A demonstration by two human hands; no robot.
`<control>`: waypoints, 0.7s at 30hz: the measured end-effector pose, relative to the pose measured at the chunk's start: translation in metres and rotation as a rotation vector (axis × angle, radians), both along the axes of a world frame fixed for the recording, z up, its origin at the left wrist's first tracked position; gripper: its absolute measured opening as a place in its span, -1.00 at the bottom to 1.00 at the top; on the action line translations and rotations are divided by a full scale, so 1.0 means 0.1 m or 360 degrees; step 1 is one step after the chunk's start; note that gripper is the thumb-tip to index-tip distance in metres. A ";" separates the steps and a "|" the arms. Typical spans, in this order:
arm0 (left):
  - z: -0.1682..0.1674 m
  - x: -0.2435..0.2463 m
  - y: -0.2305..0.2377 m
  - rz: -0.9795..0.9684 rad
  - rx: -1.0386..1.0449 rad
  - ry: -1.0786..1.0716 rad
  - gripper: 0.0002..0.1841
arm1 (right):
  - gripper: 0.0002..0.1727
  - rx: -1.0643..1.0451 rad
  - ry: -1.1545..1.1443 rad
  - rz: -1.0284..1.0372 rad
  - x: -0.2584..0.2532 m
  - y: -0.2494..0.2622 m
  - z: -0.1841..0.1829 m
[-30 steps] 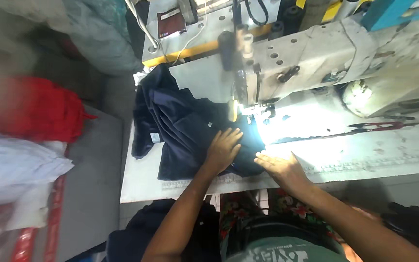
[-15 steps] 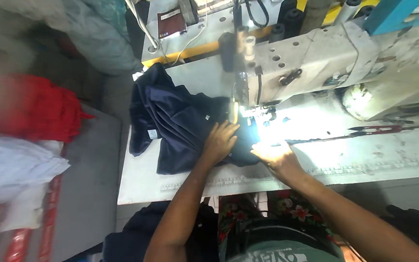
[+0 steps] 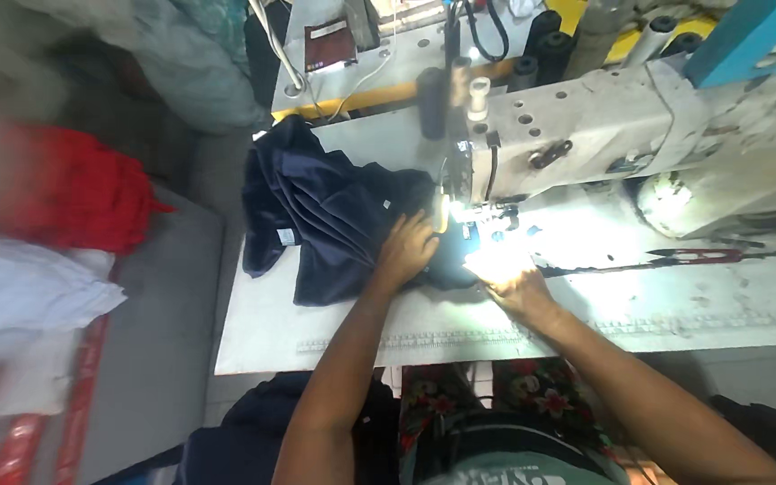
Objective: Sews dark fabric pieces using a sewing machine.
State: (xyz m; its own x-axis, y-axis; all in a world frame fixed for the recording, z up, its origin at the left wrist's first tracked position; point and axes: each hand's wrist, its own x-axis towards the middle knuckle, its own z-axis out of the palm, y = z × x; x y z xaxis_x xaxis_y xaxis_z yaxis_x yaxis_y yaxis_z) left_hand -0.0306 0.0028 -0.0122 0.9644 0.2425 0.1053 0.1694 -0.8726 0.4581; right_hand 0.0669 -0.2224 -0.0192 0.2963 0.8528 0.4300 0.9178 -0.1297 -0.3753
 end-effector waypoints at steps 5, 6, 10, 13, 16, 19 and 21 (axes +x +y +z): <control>0.08 0.09 0.04 0.0051 0.0002 0.0030 -0.64 | -0.70 -0.0027 0.0040 0.0001 0.06 0.05 0.02; 0.10 0.11 0.05 0.0055 -0.0023 0.0038 -0.63 | -0.70 -0.0037 0.0051 0.0000 0.07 0.06 0.01; 0.14 0.12 0.15 -0.0039 -0.0221 0.0077 -0.63 | -0.68 -0.0044 0.0090 -0.0009 0.10 0.07 -0.03; 0.21 0.01 0.18 -0.0202 -0.0235 0.0074 -0.65 | -0.68 -0.0060 0.0158 -0.0012 0.10 0.06 -0.01; 0.36 -0.13 0.18 -0.0326 -0.0015 0.0117 -0.62 | -0.68 -0.0077 0.0179 0.0006 0.12 0.06 -0.04; 0.43 -0.20 0.22 -0.0370 0.0118 0.0163 -0.58 | -0.67 -0.0076 0.0224 0.0059 0.13 0.06 -0.01; 0.51 -0.21 0.20 -0.0398 0.0093 0.0152 -0.63 | -0.68 -0.0041 0.0239 0.0065 0.13 0.07 0.00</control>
State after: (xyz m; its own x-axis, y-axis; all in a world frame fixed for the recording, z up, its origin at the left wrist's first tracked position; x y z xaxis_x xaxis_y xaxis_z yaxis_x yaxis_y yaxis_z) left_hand -0.0517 0.0228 0.0383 0.9998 -0.0086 0.0180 -0.0150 -0.9173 0.3978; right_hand 0.0799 -0.2159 -0.0190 0.3203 0.8758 0.3611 0.8563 -0.1047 -0.5057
